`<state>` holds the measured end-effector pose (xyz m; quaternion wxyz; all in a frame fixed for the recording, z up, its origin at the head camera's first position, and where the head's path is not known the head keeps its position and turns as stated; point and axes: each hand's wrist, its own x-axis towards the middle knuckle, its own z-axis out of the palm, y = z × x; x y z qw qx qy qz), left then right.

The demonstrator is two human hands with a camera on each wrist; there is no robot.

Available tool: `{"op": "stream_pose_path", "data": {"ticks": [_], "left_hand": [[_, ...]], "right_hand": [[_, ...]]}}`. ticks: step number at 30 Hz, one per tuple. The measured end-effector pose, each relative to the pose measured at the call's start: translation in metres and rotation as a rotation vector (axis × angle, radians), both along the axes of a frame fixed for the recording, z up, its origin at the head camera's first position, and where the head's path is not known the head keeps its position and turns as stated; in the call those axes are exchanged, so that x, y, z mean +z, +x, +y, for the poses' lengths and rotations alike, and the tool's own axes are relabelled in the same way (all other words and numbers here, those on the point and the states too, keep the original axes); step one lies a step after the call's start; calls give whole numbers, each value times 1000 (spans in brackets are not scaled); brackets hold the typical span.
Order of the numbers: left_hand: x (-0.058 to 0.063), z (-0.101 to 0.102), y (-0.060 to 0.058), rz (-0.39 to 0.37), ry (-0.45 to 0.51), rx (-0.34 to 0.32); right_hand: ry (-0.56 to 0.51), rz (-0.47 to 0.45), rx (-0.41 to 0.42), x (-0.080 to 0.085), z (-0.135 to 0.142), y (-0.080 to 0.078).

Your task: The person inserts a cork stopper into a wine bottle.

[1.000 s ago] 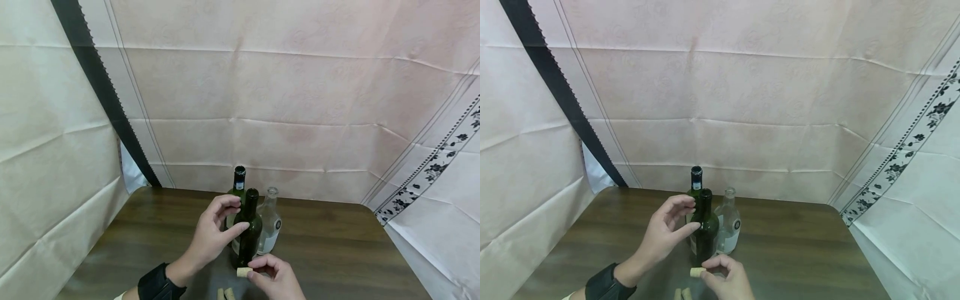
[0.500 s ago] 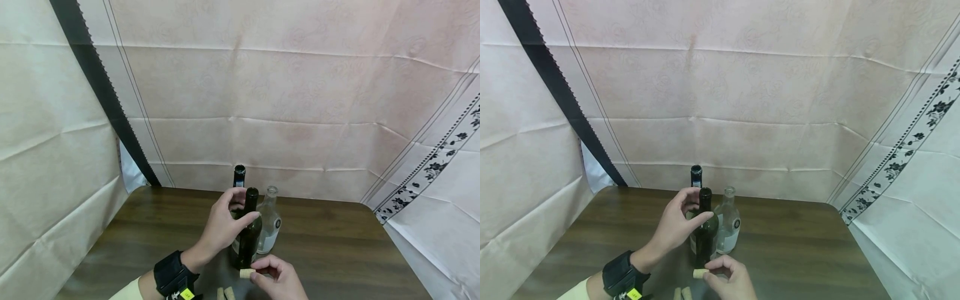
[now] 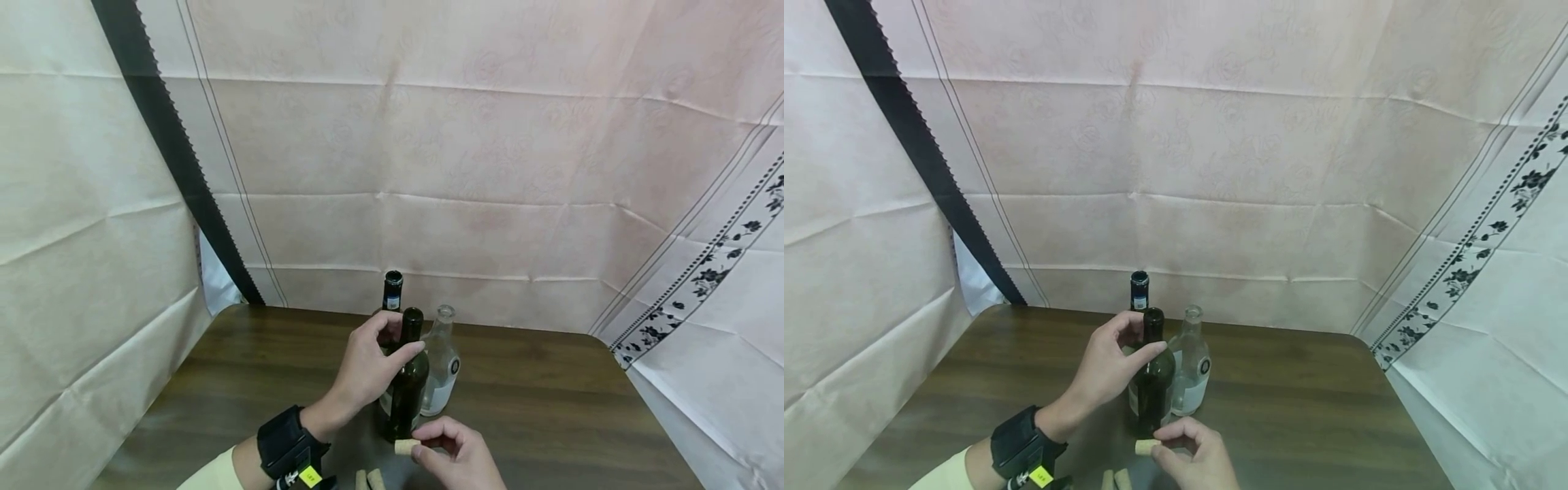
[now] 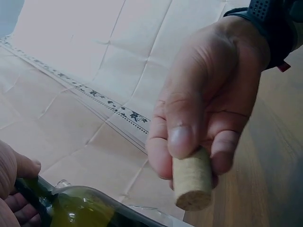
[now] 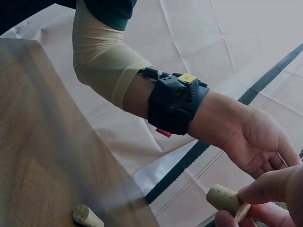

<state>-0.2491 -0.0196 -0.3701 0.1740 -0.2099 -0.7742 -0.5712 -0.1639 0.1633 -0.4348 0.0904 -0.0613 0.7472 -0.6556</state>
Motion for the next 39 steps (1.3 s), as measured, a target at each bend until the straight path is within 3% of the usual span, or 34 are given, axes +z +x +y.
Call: {"op": "stream_pose_path", "data": {"ticks": [11,25,39], "left_hand": [[-5,-4,10,-6,13,-12],[2,-9,25,-8,5,-53],[2,-9,27,-37,19,-83]], "right_hand": [[8,-20,-49,7,8,5],[42,82,-239,15,18,13],[55,74,-290,23,25,15]]}}
